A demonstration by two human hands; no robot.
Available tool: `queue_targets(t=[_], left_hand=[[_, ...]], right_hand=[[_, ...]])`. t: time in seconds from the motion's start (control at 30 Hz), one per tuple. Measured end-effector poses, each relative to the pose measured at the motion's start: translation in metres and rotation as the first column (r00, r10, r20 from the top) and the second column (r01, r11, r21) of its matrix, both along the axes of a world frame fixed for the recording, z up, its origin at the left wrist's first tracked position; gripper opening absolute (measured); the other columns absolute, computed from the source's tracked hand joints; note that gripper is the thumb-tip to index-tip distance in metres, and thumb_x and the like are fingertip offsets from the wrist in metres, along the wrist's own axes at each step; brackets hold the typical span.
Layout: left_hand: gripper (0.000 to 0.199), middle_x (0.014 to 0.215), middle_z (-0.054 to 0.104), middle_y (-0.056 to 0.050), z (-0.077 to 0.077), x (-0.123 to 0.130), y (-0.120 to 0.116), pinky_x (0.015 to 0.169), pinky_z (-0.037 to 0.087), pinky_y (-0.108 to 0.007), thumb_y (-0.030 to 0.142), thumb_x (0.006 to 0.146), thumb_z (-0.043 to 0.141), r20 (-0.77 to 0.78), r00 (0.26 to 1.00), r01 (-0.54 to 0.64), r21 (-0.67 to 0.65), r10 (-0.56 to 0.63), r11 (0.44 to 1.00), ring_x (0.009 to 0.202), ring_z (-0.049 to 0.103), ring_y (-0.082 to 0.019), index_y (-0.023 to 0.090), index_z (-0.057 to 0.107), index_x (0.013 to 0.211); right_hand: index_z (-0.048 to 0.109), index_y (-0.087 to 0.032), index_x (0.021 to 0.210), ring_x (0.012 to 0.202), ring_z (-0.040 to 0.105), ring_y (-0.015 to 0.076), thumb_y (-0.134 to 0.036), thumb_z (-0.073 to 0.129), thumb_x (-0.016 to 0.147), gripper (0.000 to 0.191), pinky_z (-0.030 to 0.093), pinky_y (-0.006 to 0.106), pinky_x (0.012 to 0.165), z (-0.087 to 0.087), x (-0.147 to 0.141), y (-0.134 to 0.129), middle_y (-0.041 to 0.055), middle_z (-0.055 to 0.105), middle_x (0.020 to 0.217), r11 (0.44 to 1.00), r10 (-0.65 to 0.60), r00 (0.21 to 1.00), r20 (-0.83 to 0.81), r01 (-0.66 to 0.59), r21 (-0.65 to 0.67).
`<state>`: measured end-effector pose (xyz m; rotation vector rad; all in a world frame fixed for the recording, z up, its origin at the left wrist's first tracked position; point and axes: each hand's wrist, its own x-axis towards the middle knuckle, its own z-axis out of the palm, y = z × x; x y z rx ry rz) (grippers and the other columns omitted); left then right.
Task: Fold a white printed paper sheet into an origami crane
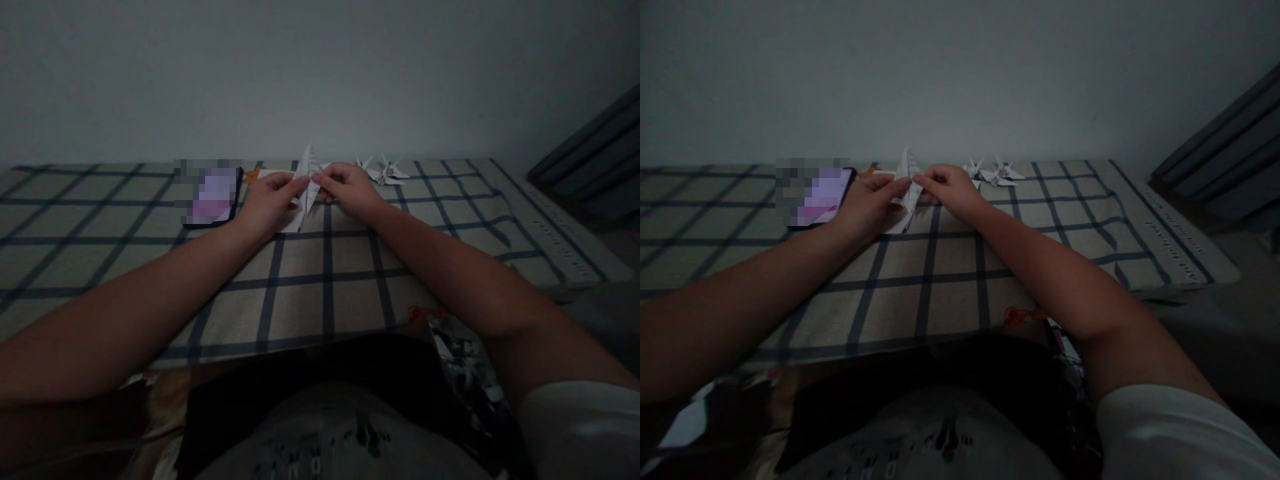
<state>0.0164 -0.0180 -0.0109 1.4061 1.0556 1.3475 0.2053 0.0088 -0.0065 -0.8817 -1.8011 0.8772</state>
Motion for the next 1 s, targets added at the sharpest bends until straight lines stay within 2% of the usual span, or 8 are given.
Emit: queue_targets(t=[0.13,0.37,0.6,0.73,0.83,1.0], left_hand=[[0.032,0.067,0.065,0.000,0.0013,0.0000,-0.0031,0.050,0.041,-0.022,0.046,0.081,0.087,-0.028,0.999,0.037,-0.021,-0.038,0.999,0.056,0.055,-0.010,0.019,0.069,0.075],[0.025,0.065,0.062,0.001,0.0018,-0.0022,-0.0020,0.052,0.037,-0.024,0.037,0.081,0.083,-0.043,0.999,-0.012,0.045,0.014,0.999,0.056,0.050,-0.009,0.019,0.069,0.070],[0.025,0.064,0.060,0.001,-0.0031,-0.0037,0.0021,0.053,0.039,-0.025,0.037,0.080,0.083,-0.030,0.999,-0.009,0.022,0.010,1.000,0.058,0.051,-0.012,0.021,0.066,0.071],[0.023,0.067,0.065,0.000,-0.0022,-0.0023,-0.0006,0.053,0.042,-0.024,0.038,0.080,0.083,-0.016,1.000,0.013,0.018,-0.013,1.000,0.060,0.055,-0.012,0.021,0.069,0.074],[0.026,0.074,0.069,-0.002,-0.0007,-0.0007,-0.0027,0.055,0.046,-0.025,0.044,0.081,0.083,0.025,0.999,0.043,-0.030,-0.042,0.999,0.064,0.060,-0.014,0.021,0.070,0.078],[0.035,0.076,0.070,-0.004,-0.0005,-0.0018,0.0000,0.060,0.050,-0.026,0.054,0.083,0.082,0.054,0.998,-0.004,-0.027,0.006,1.000,0.068,0.064,-0.015,0.021,0.070,0.076]], right_hand=[[0.060,-0.018,0.077,0.059,0.054,0.0073,-0.053,0.073,0.096,0.042,0.048,0.019,0.060,0.0024,-0.0012,-0.0035,-0.0047,0.058,0.063,1.000,-0.017,1.000,0.003,0.017,0.004],[0.059,-0.018,0.079,0.060,0.056,0.0065,-0.048,0.066,0.102,0.039,0.049,0.016,0.057,0.0037,-0.0032,-0.0076,-0.0024,0.062,0.069,0.991,0.056,0.998,-0.032,-0.059,-0.117],[0.052,-0.020,0.078,0.062,0.056,0.0075,-0.041,0.070,0.101,0.035,0.050,0.018,0.060,-0.0016,-0.0035,-0.0009,-0.0039,0.057,0.068,0.993,0.088,0.995,-0.038,-0.091,-0.080],[0.050,-0.021,0.078,0.063,0.056,0.0080,-0.042,0.070,0.100,0.036,0.051,0.019,0.061,-0.0019,-0.0032,0.0015,-0.0046,0.056,0.068,0.991,0.121,0.992,-0.042,-0.123,-0.049],[0.051,-0.021,0.078,0.063,0.056,0.0080,-0.043,0.070,0.100,0.037,0.051,0.020,0.062,-0.0016,-0.0029,0.0010,-0.0040,0.057,0.068,0.992,0.120,0.992,-0.044,-0.122,-0.039],[0.050,-0.021,0.078,0.061,0.055,0.0078,-0.045,0.067,0.102,0.038,0.050,0.020,0.060,-0.0027,-0.0036,-0.0010,-0.0037,0.058,0.068,0.993,0.112,0.993,-0.038,-0.113,-0.038]])
